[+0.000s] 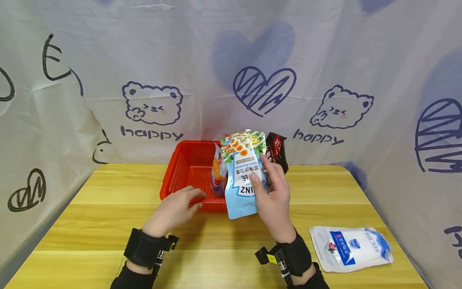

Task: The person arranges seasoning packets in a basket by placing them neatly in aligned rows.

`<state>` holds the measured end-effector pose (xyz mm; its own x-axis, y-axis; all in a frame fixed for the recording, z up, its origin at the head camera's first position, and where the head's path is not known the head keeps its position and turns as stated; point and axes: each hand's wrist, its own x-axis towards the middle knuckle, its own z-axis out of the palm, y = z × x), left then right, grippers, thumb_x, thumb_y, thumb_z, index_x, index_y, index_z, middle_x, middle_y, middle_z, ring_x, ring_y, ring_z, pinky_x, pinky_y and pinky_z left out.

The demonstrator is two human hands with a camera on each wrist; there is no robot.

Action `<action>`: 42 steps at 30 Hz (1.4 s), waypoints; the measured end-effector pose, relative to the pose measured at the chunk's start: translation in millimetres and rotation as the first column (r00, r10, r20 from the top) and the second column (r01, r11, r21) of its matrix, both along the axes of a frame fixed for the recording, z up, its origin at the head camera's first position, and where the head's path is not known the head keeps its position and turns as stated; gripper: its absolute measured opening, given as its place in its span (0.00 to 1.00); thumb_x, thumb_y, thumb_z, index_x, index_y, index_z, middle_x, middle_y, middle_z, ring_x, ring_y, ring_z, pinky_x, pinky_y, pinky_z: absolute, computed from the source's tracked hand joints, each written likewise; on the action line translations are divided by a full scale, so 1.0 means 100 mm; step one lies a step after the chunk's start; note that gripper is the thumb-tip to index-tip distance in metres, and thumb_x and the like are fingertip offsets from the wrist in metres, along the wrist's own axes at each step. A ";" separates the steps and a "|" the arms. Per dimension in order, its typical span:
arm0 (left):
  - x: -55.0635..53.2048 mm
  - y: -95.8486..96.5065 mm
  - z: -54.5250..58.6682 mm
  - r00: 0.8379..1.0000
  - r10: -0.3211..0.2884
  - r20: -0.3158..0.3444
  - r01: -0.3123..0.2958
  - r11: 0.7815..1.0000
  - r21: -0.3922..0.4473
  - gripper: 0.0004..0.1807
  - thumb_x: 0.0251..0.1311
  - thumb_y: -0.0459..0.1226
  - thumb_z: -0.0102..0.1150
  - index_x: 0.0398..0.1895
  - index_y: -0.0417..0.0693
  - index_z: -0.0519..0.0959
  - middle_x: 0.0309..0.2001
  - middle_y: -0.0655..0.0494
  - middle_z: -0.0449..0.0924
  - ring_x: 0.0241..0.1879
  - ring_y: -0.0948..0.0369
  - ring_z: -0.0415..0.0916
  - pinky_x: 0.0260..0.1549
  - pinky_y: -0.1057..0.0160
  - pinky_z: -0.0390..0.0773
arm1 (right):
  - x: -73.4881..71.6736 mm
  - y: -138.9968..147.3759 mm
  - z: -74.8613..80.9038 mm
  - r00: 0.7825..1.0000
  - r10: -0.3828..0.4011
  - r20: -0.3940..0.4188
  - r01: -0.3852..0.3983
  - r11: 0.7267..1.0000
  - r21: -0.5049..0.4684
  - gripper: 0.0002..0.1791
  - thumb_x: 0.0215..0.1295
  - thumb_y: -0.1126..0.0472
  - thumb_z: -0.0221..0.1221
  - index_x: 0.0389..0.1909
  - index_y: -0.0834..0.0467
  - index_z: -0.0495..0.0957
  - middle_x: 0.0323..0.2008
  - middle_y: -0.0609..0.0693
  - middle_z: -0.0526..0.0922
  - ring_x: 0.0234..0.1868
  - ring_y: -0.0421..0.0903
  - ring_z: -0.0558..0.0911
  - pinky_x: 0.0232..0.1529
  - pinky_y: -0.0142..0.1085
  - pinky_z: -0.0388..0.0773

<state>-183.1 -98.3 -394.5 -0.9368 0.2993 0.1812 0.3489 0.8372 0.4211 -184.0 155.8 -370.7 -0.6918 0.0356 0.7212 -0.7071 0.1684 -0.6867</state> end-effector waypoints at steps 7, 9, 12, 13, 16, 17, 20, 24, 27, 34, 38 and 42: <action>-0.01 0.03 -0.03 1.000 0.001 0.009 -0.001 1.000 0.007 0.13 0.64 0.37 0.71 0.51 0.49 0.87 0.40 0.55 0.82 0.35 0.59 0.77 0.38 0.60 0.80 | 0.07 -0.24 -0.08 0.996 0.063 0.055 -0.063 0.998 -0.012 0.30 0.72 0.75 0.59 0.74 0.62 0.70 0.54 0.57 0.74 0.46 0.41 0.81 0.41 0.27 0.84; -0.01 0.05 -0.03 1.000 0.001 0.005 -0.001 1.000 0.011 0.11 0.65 0.39 0.70 0.50 0.49 0.87 0.40 0.56 0.83 0.36 0.60 0.77 0.38 0.60 0.80 | 0.10 -0.28 -0.11 0.995 0.057 0.080 -0.057 0.998 -0.005 0.30 0.71 0.75 0.60 0.73 0.61 0.71 0.55 0.57 0.75 0.46 0.41 0.80 0.42 0.27 0.84; -0.03 0.07 -0.04 1.000 0.002 0.002 -0.002 1.000 0.026 0.10 0.67 0.42 0.68 0.48 0.50 0.87 0.39 0.57 0.83 0.36 0.60 0.78 0.38 0.60 0.80 | 0.13 -0.30 -0.15 0.994 0.068 0.089 -0.068 0.998 0.003 0.31 0.70 0.77 0.60 0.73 0.61 0.71 0.55 0.58 0.74 0.46 0.42 0.80 0.42 0.26 0.84; -0.03 0.07 -0.04 1.000 0.004 0.005 -0.004 0.999 0.034 0.10 0.68 0.43 0.68 0.48 0.50 0.87 0.39 0.57 0.83 0.35 0.61 0.77 0.38 0.60 0.80 | 0.13 -0.31 -0.16 0.994 0.074 0.081 -0.074 0.997 0.007 0.31 0.69 0.78 0.60 0.73 0.62 0.71 0.54 0.59 0.74 0.45 0.42 0.79 0.42 0.26 0.83; -0.03 0.07 -0.04 1.000 0.020 0.009 -0.020 0.997 0.072 0.11 0.69 0.44 0.66 0.48 0.50 0.87 0.39 0.58 0.82 0.35 0.61 0.76 0.38 0.60 0.79 | 0.13 -0.31 -0.17 0.993 0.102 0.052 -0.102 0.995 0.010 0.32 0.68 0.80 0.59 0.72 0.64 0.71 0.53 0.60 0.74 0.45 0.43 0.78 0.41 0.25 0.82; -0.03 0.06 -0.03 1.000 0.026 0.008 -0.027 0.995 0.096 0.11 0.70 0.44 0.66 0.49 0.50 0.86 0.39 0.58 0.82 0.35 0.61 0.76 0.38 0.60 0.80 | 0.12 -0.31 -0.17 0.993 0.106 0.043 -0.106 0.994 0.012 0.32 0.68 0.80 0.59 0.72 0.64 0.71 0.52 0.60 0.74 0.45 0.42 0.78 0.41 0.25 0.82; -0.03 0.02 0.00 0.999 0.048 -0.009 -0.045 0.979 0.201 0.16 0.73 0.47 0.62 0.55 0.48 0.83 0.45 0.57 0.83 0.40 0.60 0.79 0.42 0.57 0.83 | 0.11 -0.31 -0.17 0.993 0.114 0.023 -0.114 0.993 0.009 0.32 0.67 0.81 0.59 0.72 0.65 0.71 0.52 0.60 0.75 0.44 0.42 0.79 0.40 0.25 0.83; -0.02 -0.03 0.08 0.999 0.034 -0.037 -0.014 0.902 0.431 0.25 0.78 0.51 0.52 0.67 0.45 0.75 0.56 0.52 0.83 0.51 0.55 0.81 0.52 0.48 0.83 | 0.09 -0.30 -0.16 0.990 0.142 0.020 -0.142 0.990 0.006 0.30 0.66 0.82 0.58 0.69 0.66 0.73 0.52 0.60 0.77 0.43 0.41 0.80 0.40 0.27 0.83; -0.02 -0.06 0.12 0.998 -0.012 -0.054 0.041 0.812 0.582 0.27 0.80 0.52 0.47 0.70 0.44 0.70 0.55 0.50 0.83 0.53 0.54 0.81 0.55 0.48 0.81 | 0.08 -0.31 -0.17 0.981 0.188 0.037 -0.189 0.982 0.009 0.28 0.67 0.81 0.59 0.68 0.66 0.75 0.52 0.58 0.77 0.43 0.41 0.80 0.40 0.27 0.83; -0.02 -0.05 0.17 0.995 -0.102 -0.022 0.075 0.556 0.828 0.22 0.80 0.44 0.50 0.69 0.42 0.69 0.50 0.44 0.83 0.44 0.57 0.83 0.47 0.62 0.85 | 0.05 -0.34 -0.22 0.949 0.314 0.025 -0.315 0.948 0.048 0.25 0.69 0.78 0.60 0.66 0.70 0.75 0.50 0.60 0.76 0.43 0.45 0.80 0.39 0.30 0.84; -0.01 -0.08 0.20 0.995 -0.093 0.016 0.031 0.479 0.877 0.19 0.77 0.40 0.55 0.64 0.40 0.74 0.45 0.41 0.84 0.38 0.57 0.85 0.41 0.64 0.86 | 0.04 -0.33 -0.21 0.930 0.367 0.026 -0.368 0.926 0.083 0.24 0.68 0.78 0.60 0.65 0.71 0.75 0.49 0.61 0.77 0.44 0.45 0.80 0.39 0.30 0.84; -0.01 -0.13 0.20 0.995 -0.087 0.053 -0.003 0.498 0.867 0.18 0.73 0.41 0.59 0.60 0.42 0.78 0.42 0.44 0.83 0.36 0.56 0.83 0.37 0.65 0.85 | 0.01 -0.28 -0.18 0.910 0.410 0.061 -0.414 0.898 0.148 0.24 0.67 0.79 0.61 0.64 0.70 0.76 0.49 0.61 0.78 0.43 0.45 0.80 0.40 0.31 0.85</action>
